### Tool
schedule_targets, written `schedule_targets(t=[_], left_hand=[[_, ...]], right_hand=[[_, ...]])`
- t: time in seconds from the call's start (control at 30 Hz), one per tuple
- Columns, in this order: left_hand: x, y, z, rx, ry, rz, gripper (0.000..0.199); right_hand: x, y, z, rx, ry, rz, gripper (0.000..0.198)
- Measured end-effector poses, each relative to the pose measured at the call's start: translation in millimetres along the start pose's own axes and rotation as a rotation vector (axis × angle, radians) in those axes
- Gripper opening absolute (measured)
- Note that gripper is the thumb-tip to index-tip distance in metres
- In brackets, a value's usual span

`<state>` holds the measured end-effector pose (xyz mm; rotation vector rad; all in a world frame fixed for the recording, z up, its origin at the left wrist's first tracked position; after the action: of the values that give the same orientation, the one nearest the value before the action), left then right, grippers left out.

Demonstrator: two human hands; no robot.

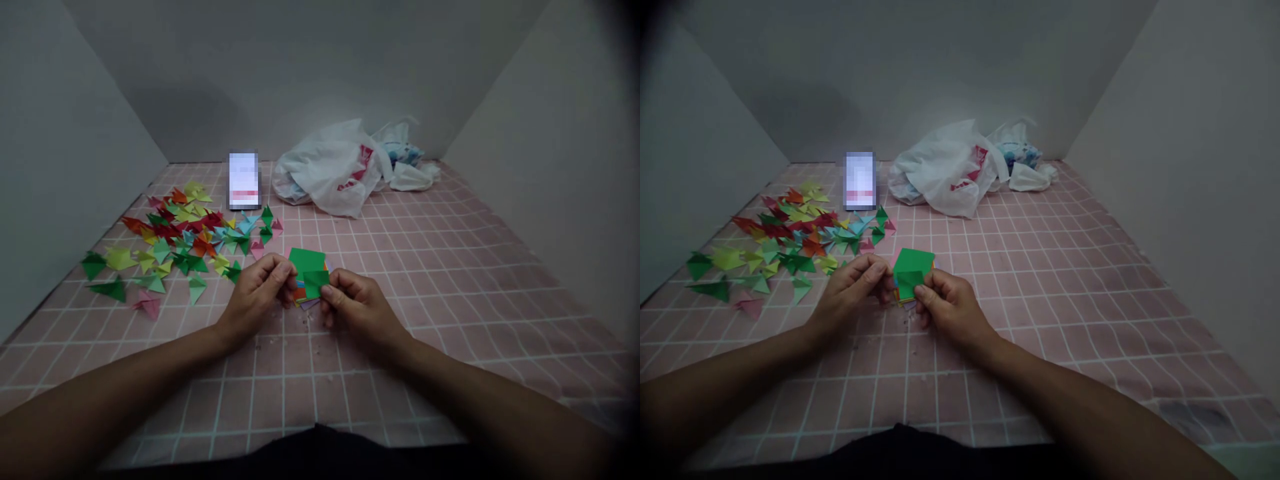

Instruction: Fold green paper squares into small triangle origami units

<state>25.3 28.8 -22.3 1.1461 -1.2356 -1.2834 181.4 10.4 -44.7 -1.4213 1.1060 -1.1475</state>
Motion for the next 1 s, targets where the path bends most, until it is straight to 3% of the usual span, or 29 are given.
schedule_targets(t=[0.2, 0.37, 0.53, 0.7, 1.0], left_hand=[[10, -8, -15, -0.042, -0.153, 0.095, 0.024], [11, -5, -13, -0.064, -0.159, 0.062, 0.025], [9, -1, -8, -0.17, -0.107, -0.014, 0.028], [9, -7, -10, -0.076, -0.088, 0.037, 0.018], [9, -10, -12, 0.05, -0.087, 0.109, 0.028]], right_hand=[[7, 0, -3, 0.136, -0.007, 0.071, 0.029], [7, -1, -4, 0.233, -0.021, 0.129, 0.031], [2, -4, 0, 0.076, 0.062, 0.172, 0.013], [1, -5, 1, 0.099, 0.088, 0.214, 0.012], [3, -7, 3, 0.115, 0.091, 0.259, 0.01]])
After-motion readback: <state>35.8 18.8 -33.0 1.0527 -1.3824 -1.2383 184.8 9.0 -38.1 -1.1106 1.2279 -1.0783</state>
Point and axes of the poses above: each hand's wrist, its own x-axis away from the middle knuckle, its own z-axis out of the back of the hand, y = z × x, the point moved 6 cm from there along -x, towards the middle knuckle, and after that the axes turned 9 degrees about y, right-handed, at the moved point
